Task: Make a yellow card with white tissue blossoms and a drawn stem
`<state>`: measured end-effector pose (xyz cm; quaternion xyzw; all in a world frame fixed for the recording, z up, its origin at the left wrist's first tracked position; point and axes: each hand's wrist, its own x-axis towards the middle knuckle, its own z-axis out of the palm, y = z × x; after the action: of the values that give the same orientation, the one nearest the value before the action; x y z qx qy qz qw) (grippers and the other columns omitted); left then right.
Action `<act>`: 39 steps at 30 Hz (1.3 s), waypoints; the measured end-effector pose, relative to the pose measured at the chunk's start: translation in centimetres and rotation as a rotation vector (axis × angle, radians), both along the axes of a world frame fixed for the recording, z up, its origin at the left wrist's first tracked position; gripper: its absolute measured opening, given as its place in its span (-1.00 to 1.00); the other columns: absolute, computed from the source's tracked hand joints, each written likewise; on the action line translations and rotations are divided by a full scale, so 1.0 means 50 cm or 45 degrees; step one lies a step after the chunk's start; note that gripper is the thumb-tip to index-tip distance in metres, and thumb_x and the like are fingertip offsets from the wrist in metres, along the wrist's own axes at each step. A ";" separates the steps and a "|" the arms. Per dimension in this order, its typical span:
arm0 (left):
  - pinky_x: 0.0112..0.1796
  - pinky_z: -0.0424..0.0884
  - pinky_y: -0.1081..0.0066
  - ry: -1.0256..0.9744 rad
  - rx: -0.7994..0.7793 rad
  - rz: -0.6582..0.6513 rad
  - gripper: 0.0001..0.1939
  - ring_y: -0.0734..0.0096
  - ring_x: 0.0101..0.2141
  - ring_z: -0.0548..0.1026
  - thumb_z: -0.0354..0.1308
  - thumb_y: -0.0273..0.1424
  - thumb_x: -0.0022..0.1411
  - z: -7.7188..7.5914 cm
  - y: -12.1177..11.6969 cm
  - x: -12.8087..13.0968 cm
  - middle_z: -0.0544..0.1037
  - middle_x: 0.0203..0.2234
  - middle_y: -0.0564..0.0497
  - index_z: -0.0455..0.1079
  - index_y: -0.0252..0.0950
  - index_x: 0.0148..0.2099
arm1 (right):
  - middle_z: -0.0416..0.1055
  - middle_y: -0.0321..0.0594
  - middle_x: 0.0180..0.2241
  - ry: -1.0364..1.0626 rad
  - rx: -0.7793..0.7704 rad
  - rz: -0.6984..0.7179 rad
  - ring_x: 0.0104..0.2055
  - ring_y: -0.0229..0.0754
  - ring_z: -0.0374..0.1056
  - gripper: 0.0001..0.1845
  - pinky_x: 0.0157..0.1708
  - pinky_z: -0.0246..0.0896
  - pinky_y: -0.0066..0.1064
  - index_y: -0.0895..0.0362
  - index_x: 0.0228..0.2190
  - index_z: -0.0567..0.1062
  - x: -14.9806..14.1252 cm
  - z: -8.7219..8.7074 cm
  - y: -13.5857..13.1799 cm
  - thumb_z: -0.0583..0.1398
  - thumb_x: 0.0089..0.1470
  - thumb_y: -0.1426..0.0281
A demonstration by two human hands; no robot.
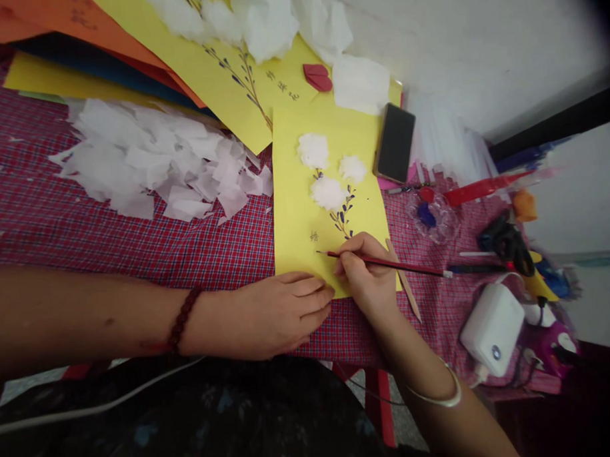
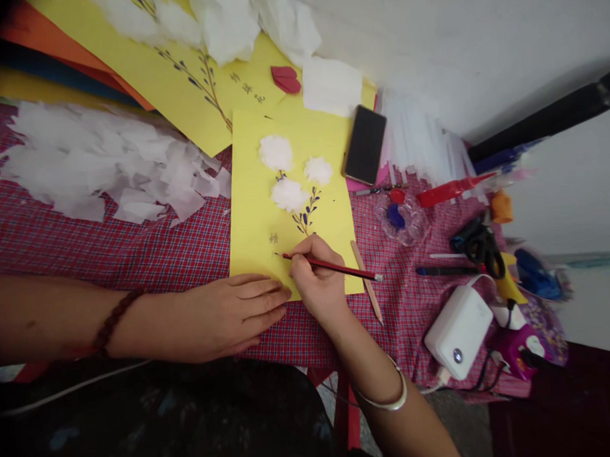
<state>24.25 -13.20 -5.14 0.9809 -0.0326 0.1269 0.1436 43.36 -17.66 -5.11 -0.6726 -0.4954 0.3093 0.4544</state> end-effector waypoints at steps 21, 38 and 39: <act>0.13 0.31 0.22 -0.054 -0.030 0.010 -0.64 0.15 0.07 0.41 0.05 -0.36 0.33 -0.001 0.000 0.001 0.48 0.08 -0.24 0.40 -0.45 0.09 | 0.35 -0.39 -0.63 -0.037 0.003 0.006 -0.58 -0.27 0.23 -0.86 -0.57 0.11 -0.42 0.06 -0.53 0.42 0.002 -0.001 0.002 0.13 -0.01 0.49; 0.15 0.29 0.23 0.000 -0.007 -0.002 -0.61 0.16 0.09 0.39 -0.01 -0.34 0.36 -0.001 0.002 0.001 0.46 0.11 -0.22 0.38 -0.44 0.12 | 0.35 -0.37 -0.62 -0.032 0.019 0.034 -0.56 -0.26 0.23 -0.85 -0.57 0.10 -0.42 0.06 -0.54 0.42 0.002 -0.006 0.001 0.11 -0.01 0.50; 0.15 0.29 0.22 -0.002 -0.010 -0.006 -0.61 0.15 0.09 0.39 -0.01 -0.34 0.36 -0.001 0.002 0.001 0.46 0.11 -0.23 0.38 -0.45 0.12 | 0.34 -0.37 -0.62 -0.025 0.023 0.033 -0.57 -0.27 0.22 -0.85 -0.57 0.09 -0.43 0.06 -0.54 0.42 0.001 -0.005 0.001 0.11 -0.01 0.50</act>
<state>24.29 -13.11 -5.19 0.9802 -0.0347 0.1275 0.1477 43.42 -17.62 -5.35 -0.6651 -0.5114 0.3039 0.4514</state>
